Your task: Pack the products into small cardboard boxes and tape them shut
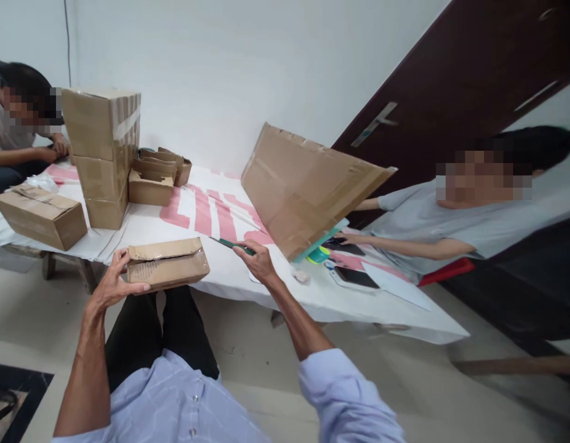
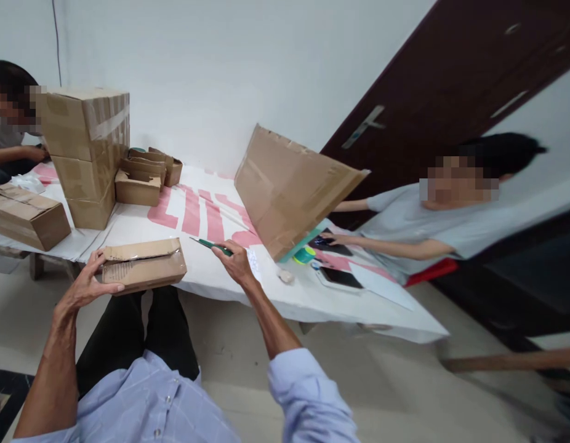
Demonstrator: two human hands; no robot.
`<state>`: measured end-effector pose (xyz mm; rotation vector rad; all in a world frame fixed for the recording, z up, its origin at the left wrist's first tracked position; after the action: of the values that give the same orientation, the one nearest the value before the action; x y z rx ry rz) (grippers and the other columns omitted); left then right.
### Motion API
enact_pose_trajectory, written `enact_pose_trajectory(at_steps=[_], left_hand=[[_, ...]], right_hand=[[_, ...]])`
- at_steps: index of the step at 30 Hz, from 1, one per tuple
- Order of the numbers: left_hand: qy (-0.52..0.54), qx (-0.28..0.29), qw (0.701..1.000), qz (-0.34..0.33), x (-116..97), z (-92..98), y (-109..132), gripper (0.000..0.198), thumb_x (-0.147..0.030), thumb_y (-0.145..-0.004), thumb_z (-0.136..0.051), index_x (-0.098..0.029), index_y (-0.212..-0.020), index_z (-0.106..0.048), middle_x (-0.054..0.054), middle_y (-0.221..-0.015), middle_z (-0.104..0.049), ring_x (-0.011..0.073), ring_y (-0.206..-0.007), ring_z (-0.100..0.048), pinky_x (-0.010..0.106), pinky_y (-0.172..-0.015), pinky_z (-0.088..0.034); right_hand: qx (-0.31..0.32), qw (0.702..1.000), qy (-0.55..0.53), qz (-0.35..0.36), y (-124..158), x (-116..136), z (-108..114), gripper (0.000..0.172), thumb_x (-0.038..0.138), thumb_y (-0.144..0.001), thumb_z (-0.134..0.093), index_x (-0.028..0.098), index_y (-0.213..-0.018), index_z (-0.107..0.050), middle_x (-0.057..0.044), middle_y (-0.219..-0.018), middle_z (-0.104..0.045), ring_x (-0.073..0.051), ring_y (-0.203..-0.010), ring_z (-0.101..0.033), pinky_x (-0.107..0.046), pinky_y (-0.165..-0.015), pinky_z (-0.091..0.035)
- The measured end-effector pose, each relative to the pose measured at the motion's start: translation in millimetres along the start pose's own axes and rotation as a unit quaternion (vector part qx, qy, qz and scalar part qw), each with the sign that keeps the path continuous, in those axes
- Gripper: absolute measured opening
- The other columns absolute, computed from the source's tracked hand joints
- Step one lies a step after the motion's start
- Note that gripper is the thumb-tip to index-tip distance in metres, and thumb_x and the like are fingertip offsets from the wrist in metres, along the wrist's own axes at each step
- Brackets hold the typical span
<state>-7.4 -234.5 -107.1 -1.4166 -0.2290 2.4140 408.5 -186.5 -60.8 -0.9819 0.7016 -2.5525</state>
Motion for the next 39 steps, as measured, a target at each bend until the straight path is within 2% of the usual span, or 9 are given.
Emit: enact_pose_trajectory(at_steps=[2,5,11,18,22,26,30,35,39], left_hand=[[-0.003,0.008,1.0,0.006,-1,0.3,0,0.081,-0.058,-0.071,-0.089,-0.028,-0.141,-0.062,0.009,-0.149,-0.046,0.0323,-0.146,-0.043,0.045,-0.115,-0.05],[-0.007,0.006,1.0,0.004,-2,0.3,-2,0.081,-0.06,-0.071,-0.088,-0.028,-0.141,-0.062,0.009,-0.148,-0.045,0.0321,-0.146,-0.043,0.045,-0.115,-0.05],[-0.014,0.004,1.0,-0.009,-4,-1.4,-2,0.078,-0.062,-0.073,-0.086,-0.029,-0.139,-0.063,0.009,-0.145,-0.047,0.0305,-0.141,-0.047,0.043,-0.111,-0.052],[-0.002,0.013,1.0,-0.005,-4,-2.1,-2,0.077,-0.06,-0.072,-0.087,-0.027,-0.138,-0.064,0.01,-0.145,-0.046,0.0314,-0.142,-0.046,0.046,-0.114,-0.05],[0.015,0.018,1.0,0.006,-5,-2.7,-2,0.078,-0.06,-0.07,-0.089,-0.026,-0.136,-0.065,0.01,-0.144,-0.045,0.0322,-0.144,-0.043,0.045,-0.115,-0.049],[0.018,0.022,1.0,0.002,-5,-2.7,-2,0.079,-0.061,-0.07,-0.089,-0.028,-0.137,-0.065,0.009,-0.143,-0.046,0.0319,-0.144,-0.043,0.046,-0.116,-0.048],[0.013,0.02,1.0,0.004,-3,-1.9,-2,0.082,-0.063,-0.068,-0.089,-0.03,-0.139,-0.065,0.009,-0.145,-0.045,0.0325,-0.144,-0.043,0.046,-0.114,-0.049],[0.007,0.027,1.0,-0.008,-7,-2.0,-3,0.08,-0.062,-0.071,-0.088,-0.029,-0.139,-0.065,0.01,-0.142,-0.047,0.0325,-0.143,-0.044,0.046,-0.114,-0.05],[0.006,0.031,0.999,-0.012,-9,-3.9,-4,0.08,-0.063,-0.072,-0.088,-0.029,-0.14,-0.065,0.01,-0.14,-0.047,0.0329,-0.141,-0.045,0.047,-0.114,-0.05]], right_hand=[[0.001,0.999,-0.037,0.01,2,13,-2,0.038,0.054,-0.098,-0.06,0.021,-0.091,-0.078,-0.007,-0.085,-0.075,-0.022,-0.079,-0.069,-0.036,-0.074,-0.057],[0.082,0.992,-0.035,0.089,-2,43,9,0.032,0.051,-0.098,-0.065,0.023,-0.096,-0.081,-0.007,-0.091,-0.077,-0.022,-0.084,-0.07,-0.036,-0.078,-0.057],[0.17,0.963,0.117,0.176,-18,76,20,0.026,0.042,-0.101,-0.066,0.023,-0.104,-0.082,-0.008,-0.102,-0.078,-0.02,-0.088,-0.072,-0.032,-0.079,-0.054],[0.181,0.925,0.269,0.196,-20,81,18,0.025,0.043,-0.104,-0.063,0.025,-0.105,-0.082,-0.007,-0.103,-0.075,-0.018,-0.083,-0.068,-0.028,-0.067,-0.044],[0.159,0.927,0.287,0.18,-22,76,41,0.028,0.044,-0.105,-0.062,0.025,-0.104,-0.082,-0.008,-0.106,-0.077,-0.018,-0.082,-0.069,-0.028,-0.066,-0.046],[0.143,0.948,0.224,0.176,-21,79,55,0.029,0.044,-0.105,-0.06,0.025,-0.109,-0.083,-0.009,-0.106,-0.077,-0.021,-0.088,-0.072,-0.033,-0.077,-0.055],[0.162,0.949,0.184,0.2,-17,88,39,0.027,0.044,-0.104,-0.062,0.025,-0.109,-0.082,-0.008,-0.105,-0.076,-0.02,-0.088,-0.071,-0.032,-0.078,-0.054],[0.186,0.928,0.256,0.199,-16,87,12,0.024,0.04,-0.104,-0.063,0.024,-0.104,-0.081,-0.007,-0.103,-0.075,-0.018,-0.083,-0.068,-0.028,-0.067,-0.044],[0.171,0.926,0.282,0.185,-16,78,26,0.026,0.042,-0.105,-0.061,0.025,-0.103,-0.081,-0.007,-0.103,-0.075,-0.018,-0.083,-0.068,-0.028,-0.067,-0.044]])
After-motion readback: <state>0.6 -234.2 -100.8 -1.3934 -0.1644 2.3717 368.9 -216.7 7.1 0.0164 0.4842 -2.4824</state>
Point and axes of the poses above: each hand's wrist, its own y-axis away from the middle knuckle, its own z-axis out of the back of the hand, x = y × z, the point moved 3 cm from there along -y, towards the middle knuckle
